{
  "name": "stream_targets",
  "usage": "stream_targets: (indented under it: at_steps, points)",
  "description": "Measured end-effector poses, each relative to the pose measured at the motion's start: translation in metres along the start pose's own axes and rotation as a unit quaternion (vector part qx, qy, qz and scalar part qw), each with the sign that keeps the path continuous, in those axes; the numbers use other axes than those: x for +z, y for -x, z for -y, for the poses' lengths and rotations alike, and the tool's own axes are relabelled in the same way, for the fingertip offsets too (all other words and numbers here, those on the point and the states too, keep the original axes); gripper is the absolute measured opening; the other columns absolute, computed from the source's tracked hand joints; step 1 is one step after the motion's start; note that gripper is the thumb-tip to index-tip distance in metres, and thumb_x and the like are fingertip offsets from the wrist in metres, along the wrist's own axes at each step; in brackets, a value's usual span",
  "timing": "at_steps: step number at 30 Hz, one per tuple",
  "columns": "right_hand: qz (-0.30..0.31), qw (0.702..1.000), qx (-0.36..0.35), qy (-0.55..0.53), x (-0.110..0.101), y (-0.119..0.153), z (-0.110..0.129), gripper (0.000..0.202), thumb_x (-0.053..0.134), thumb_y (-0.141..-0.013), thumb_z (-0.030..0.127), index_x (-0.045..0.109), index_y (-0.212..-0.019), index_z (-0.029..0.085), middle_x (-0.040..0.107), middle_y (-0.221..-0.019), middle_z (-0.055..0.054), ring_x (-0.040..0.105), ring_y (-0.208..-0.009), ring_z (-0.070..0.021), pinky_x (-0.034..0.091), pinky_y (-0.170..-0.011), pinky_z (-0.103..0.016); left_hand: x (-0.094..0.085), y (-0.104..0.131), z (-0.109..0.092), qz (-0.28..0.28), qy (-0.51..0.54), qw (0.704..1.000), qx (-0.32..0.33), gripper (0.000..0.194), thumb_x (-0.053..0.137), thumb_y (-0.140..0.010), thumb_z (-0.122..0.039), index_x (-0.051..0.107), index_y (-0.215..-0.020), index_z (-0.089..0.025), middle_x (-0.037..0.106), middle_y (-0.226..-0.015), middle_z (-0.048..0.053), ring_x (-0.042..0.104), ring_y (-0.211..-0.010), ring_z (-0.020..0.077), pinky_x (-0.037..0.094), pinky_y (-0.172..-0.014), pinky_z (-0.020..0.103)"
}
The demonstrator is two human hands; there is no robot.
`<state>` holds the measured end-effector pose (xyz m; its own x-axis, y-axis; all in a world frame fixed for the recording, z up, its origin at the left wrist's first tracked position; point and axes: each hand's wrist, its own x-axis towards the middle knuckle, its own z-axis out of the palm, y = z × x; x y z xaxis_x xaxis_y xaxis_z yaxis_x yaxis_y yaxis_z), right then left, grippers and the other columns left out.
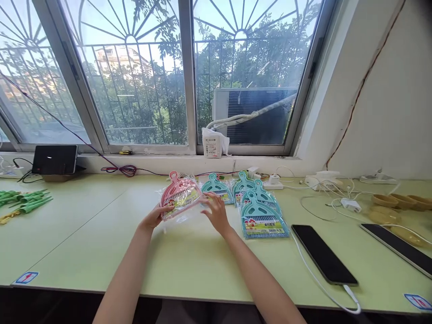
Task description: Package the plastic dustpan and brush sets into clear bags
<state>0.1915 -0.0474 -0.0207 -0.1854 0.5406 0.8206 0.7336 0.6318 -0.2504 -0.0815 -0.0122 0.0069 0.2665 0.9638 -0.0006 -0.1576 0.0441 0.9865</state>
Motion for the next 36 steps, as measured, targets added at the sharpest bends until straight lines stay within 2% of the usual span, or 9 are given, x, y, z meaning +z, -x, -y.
stream_targets:
  at_steps: [2,4,10,13,16,21,24,29,36]
  points:
    - [0.005,1.0,-0.023,-0.021,0.002,-0.001,0.003,0.009,0.071,-0.083,0.026,0.074,-0.091,0.029,0.066,-0.122,-0.002,0.053,-0.123,-0.0239,0.041,-0.101,-0.041,0.0,0.002,-0.001,0.046,-0.013,0.999,-0.014,0.075,0.087,-0.055,-0.023,0.062,-0.125,-0.019,0.072,-0.113,0.012,0.069,-0.101,0.029,0.056,-0.083,0.032]
    - [0.003,0.999,-0.036,-0.039,0.002,-0.001,0.006,0.006,0.072,-0.083,0.031,0.073,-0.08,0.027,0.071,-0.111,-0.001,0.06,-0.114,-0.0219,0.042,-0.096,-0.039,0.0,0.002,0.0,0.074,-0.032,0.996,-0.035,0.074,0.087,-0.055,-0.023,0.063,-0.125,-0.021,0.072,-0.113,0.013,0.068,-0.104,0.0307,0.056,-0.083,0.032]
    - [-0.022,0.996,-0.07,-0.058,0.006,0.003,0.005,0.015,0.062,-0.092,0.032,0.072,-0.084,0.025,0.077,-0.095,-0.001,0.067,-0.105,-0.0178,0.043,-0.096,-0.035,-0.009,-0.001,0.004,0.072,-0.08,0.992,-0.067,0.056,0.087,-0.057,-0.029,0.07,-0.109,-0.016,0.073,-0.107,0.014,0.07,-0.091,0.0268,0.055,-0.073,0.028]
    - [-0.004,0.991,-0.131,-0.022,0.008,0.007,0.001,0.015,0.058,-0.094,0.029,0.072,-0.09,0.025,0.077,-0.093,-0.001,0.069,-0.1,-0.0162,0.045,-0.091,-0.032,-0.009,-0.001,0.004,0.081,-0.09,0.99,-0.078,0.052,0.087,-0.056,-0.031,0.071,-0.104,-0.016,0.073,-0.102,0.014,0.069,-0.092,0.027,0.055,-0.076,0.029]
    - [0.007,0.989,-0.149,0.01,0.01,0.009,-0.002,0.015,0.057,-0.095,0.027,0.072,-0.094,0.026,0.076,-0.091,-0.001,0.068,-0.097,-0.0159,0.047,-0.083,-0.029,-0.006,0.0,0.003,0.091,-0.094,0.988,-0.084,0.055,0.087,-0.055,-0.031,0.07,-0.105,-0.016,0.073,-0.098,0.013,0.068,-0.094,0.0279,0.055,-0.08,0.031]
    - [-0.045,0.995,-0.092,-0.008,0.007,0.008,0.001,0.017,0.058,-0.093,0.03,0.074,-0.095,0.026,0.071,-0.11,-0.005,0.062,-0.106,-0.0183,0.05,-0.089,-0.031,0.0,-0.002,0.002,0.062,-0.108,0.988,-0.088,0.048,0.087,-0.054,-0.03,0.07,-0.097,-0.016,0.072,-0.087,0.01,0.066,-0.082,0.0241,0.052,-0.065,0.027]
    - [-0.083,0.996,-0.03,-0.022,0.003,0.006,0.003,0.018,0.059,-0.092,0.033,0.076,-0.094,0.027,0.065,-0.119,-0.007,0.056,-0.113,-0.0215,0.049,-0.095,-0.036,0.005,-0.003,0.004,0.068,-0.099,0.99,-0.074,0.052,0.086,-0.055,-0.026,0.069,-0.102,-0.016,0.072,-0.09,0.01,0.065,-0.077,0.021,0.051,-0.063,0.026]
    - [-0.075,0.994,0.065,-0.054,0.001,0.004,-0.001,0.015,0.065,-0.087,0.037,0.077,-0.086,0.028,0.062,-0.118,-0.006,0.055,-0.112,-0.023,0.046,-0.098,-0.04,0.013,-0.004,0.007,0.06,-0.092,0.992,-0.068,0.054,0.083,-0.056,-0.025,0.069,-0.107,-0.016,0.072,-0.094,0.011,0.063,-0.067,0.0165,0.05,-0.058,0.025]
    - [-0.078,0.978,0.15,-0.126,0.006,-0.001,-0.005,0.013,0.069,-0.084,0.034,0.076,-0.078,0.025,0.062,-0.113,-0.008,0.058,-0.11,-0.0233,0.047,-0.097,-0.041,0.019,-0.002,0.002,0.072,-0.071,0.993,-0.056,0.062,0.085,-0.056,-0.025,0.068,-0.115,-0.019,0.072,-0.105,0.012,0.068,-0.084,0.0231,0.054,-0.066,0.025]
